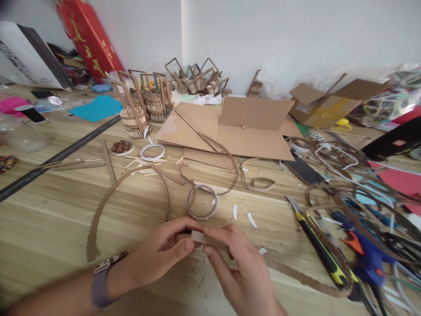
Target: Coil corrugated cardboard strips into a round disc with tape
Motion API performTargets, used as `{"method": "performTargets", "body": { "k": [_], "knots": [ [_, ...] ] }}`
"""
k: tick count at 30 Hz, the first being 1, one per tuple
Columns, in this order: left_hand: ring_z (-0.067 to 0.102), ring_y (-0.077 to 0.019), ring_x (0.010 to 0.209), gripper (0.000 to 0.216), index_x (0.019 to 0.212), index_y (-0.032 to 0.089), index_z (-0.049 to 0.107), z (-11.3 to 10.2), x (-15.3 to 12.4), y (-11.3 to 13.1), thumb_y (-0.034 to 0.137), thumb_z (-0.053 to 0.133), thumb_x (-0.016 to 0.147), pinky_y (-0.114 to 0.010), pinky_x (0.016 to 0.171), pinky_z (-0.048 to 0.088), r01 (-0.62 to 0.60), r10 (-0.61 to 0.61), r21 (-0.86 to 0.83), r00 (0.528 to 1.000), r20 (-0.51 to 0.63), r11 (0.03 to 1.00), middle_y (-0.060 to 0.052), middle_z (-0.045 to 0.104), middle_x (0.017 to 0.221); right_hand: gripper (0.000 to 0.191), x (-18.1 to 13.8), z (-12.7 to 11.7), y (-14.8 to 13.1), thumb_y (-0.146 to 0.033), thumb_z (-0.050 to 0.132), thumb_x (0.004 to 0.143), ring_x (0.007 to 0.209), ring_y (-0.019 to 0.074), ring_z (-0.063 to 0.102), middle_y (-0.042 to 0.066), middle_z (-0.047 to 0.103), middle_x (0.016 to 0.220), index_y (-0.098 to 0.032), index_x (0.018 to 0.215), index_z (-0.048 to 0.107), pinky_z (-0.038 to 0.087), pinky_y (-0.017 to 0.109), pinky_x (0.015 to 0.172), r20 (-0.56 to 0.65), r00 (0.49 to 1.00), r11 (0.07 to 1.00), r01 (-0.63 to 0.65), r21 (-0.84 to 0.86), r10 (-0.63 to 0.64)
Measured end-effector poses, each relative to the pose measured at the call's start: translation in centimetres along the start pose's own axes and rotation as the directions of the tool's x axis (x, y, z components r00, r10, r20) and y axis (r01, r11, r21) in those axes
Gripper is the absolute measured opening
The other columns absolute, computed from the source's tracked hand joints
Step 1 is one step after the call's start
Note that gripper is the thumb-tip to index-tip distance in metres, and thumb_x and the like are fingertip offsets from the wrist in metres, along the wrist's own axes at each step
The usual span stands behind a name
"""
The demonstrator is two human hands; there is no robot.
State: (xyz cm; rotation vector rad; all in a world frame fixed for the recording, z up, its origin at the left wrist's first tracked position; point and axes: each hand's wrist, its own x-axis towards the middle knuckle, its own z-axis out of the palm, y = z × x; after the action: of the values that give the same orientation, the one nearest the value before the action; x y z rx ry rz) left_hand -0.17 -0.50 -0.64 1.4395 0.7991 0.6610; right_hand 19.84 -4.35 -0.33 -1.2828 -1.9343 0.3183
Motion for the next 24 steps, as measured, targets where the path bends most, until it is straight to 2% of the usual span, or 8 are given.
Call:
{"method": "performTargets", "body": {
  "k": [4,9,12,16,24],
  "knots": [
    [0.058,-0.0178,0.080,0.050,0.113,0.015,0.064,0.0,0.0,0.0,0.058,0.054,0.090,-0.023,0.064,0.042,-0.022,0.022,-0.013,1.000,0.006,1.000,-0.006,0.064,0.096,0.018,0.4,0.1,-0.2,-0.021,0.059,0.090,0.059,0.0144,0.064,-0.001,0.069,0.078,-0.029,0.105,0.064,0.049,0.022,0.049,-0.007,0.999,0.999,0.037,0.033,-0.037],
    [0.059,-0.0187,0.082,0.050,0.113,0.014,0.065,0.1,0.0,0.0,0.057,0.055,0.090,-0.024,0.065,0.043,-0.013,0.013,0.009,1.000,-0.004,1.000,-0.007,0.065,0.099,0.016,0.4,0.0,0.0,-0.022,0.059,0.090,0.062,0.0147,0.064,0.000,0.068,0.078,-0.028,0.104,0.064,0.050,0.022,0.052,0.010,1.000,0.999,0.019,0.048,-0.019],
    [0.060,-0.0192,0.083,0.050,0.115,0.014,0.064,0.1,0.0,0.1,0.057,0.054,0.091,-0.024,0.066,0.044,-0.002,0.002,0.008,1.000,0.000,1.000,-0.008,0.065,0.100,0.013,0.2,-0.1,0.2,-0.026,0.060,0.090,0.064,0.0153,0.066,0.000,0.069,0.078,-0.028,0.103,0.066,0.052,0.022,0.054,0.032,0.999,0.998,-0.024,0.055,0.022],
    [0.061,-0.0209,0.089,0.046,0.113,0.015,0.065,-0.1,0.0,0.2,0.054,0.055,0.091,-0.026,0.071,0.045,-0.013,0.014,0.044,1.000,-0.016,0.999,-0.007,0.067,0.101,0.010,-0.1,-0.2,0.5,-0.033,0.062,0.090,0.063,0.0166,0.066,0.001,0.068,0.074,-0.027,0.096,0.068,0.050,0.023,0.050,0.001,0.995,0.994,-0.101,0.045,0.101],
    [0.060,-0.0195,0.081,0.046,0.112,0.017,0.065,-0.2,-0.1,0.0,0.056,0.056,0.089,-0.027,0.069,0.046,0.067,-0.067,-0.033,0.998,-0.019,0.997,-0.005,0.065,0.091,0.012,0.4,-0.4,0.8,-0.035,0.063,0.090,0.065,0.0170,0.066,0.002,0.066,0.073,-0.026,0.094,0.070,0.048,0.022,0.047,-0.034,0.994,0.993,-0.098,0.073,0.101]
  ]
}}
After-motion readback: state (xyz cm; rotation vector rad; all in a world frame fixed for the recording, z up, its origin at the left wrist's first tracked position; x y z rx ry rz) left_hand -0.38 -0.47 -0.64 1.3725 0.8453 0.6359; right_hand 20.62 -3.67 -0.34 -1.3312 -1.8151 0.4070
